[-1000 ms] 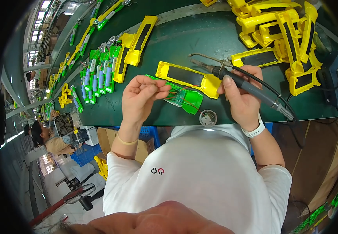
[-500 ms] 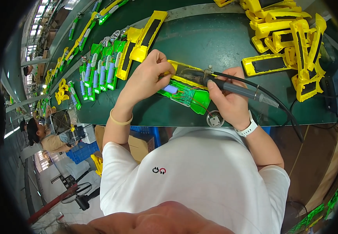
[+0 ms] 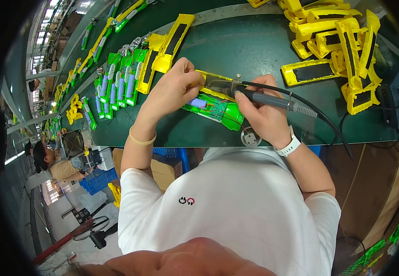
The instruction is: Soldering electronic components onto circuit boards for flashlight assembly on a production line.
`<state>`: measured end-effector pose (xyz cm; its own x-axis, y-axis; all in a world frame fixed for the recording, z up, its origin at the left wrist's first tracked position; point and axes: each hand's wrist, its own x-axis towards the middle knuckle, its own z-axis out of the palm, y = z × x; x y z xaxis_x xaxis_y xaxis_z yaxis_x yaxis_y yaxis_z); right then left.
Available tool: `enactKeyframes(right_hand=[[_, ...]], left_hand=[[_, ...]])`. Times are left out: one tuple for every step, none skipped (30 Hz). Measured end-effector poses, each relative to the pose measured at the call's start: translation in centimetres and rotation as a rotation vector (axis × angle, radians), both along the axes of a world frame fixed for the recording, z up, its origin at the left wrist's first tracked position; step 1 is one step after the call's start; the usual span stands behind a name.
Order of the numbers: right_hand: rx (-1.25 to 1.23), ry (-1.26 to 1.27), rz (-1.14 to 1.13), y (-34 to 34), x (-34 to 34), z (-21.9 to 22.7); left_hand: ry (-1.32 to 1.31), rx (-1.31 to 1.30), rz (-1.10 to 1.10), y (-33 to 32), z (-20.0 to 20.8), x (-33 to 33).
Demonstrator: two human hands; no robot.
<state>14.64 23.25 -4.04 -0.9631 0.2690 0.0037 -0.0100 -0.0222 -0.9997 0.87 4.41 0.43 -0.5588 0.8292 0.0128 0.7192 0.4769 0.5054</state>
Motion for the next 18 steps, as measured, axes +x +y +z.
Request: enactKeyframes(right_hand=[[-0.096,0.034,-0.029,0.0,0.2,0.3],[-0.192,0.067,-0.058,0.0,0.4,0.7],[-0.243,0.116,-0.09,0.6,1.1,1.1],[-0.164,0.152,-0.117,1.6,1.8,1.3],[-0.132,0.249,-0.164,2.6,2.0,1.6],[-0.008,0.309,-0.273,3.6,2.2,1.9],[0.151,0.285,-0.449,4.9,2.2,1.9],[0.219,0.232,-0.441,6.0,2.1,2.4],[0.154,0.201,-0.42,6.1,1.4,2.7],[0.214,0.137,-0.408,6.5,0.7,2.3],[0.114,0.174,-0.302,6.1,-0.6,1.9],[0.251,0.179,-0.249,6.3,-1.9,0.6],[-0.219,0.205,-0.126,4.8,-3.2,2.0],[-0.375,0.286,-0.113,4.3,-3.5,2.2],[-0.531,0.366,-0.099,4.2,-3.7,2.3],[-0.499,0.492,-0.084,4.2,-3.3,2.8],[-0.36,0.531,-0.07,5.0,-2.5,3.0],[-0.212,0.543,-0.052,6.0,-1.4,2.6]], left_hand=[[0.002,0.0,-0.003,0.0,-0.1,0.0],[0.001,0.001,-0.002,0.1,-0.2,-0.1],[0.0,0.002,-0.002,0.2,-0.2,-0.1],[0.001,0.004,0.0,0.1,-0.1,0.0],[0.0,0.0,0.004,0.1,0.0,0.0],[-0.001,-0.004,0.007,0.1,0.0,0.1],[0.001,0.0,0.001,0.2,0.0,0.1],[0.005,-0.002,0.002,0.2,0.1,0.2],[0.008,-0.004,0.003,0.1,0.1,0.3],[0.014,-0.005,-0.001,0.2,0.2,0.2],[0.007,-0.008,0.002,0.4,0.1,0.1],[-0.001,-0.015,0.01,0.3,0.3,0.3],[-0.001,-0.016,0.011,0.4,0.3,0.2],[0.004,-0.011,0.001,0.5,0.2,0.2],[-0.002,-0.007,-0.004,0.6,0.2,0.1],[-0.009,-0.006,0.009,0.4,0.2,0.2],[0.004,0.009,0.012,0.3,0.2,0.4],[0.005,0.008,0.023,0.1,0.1,0.5]])
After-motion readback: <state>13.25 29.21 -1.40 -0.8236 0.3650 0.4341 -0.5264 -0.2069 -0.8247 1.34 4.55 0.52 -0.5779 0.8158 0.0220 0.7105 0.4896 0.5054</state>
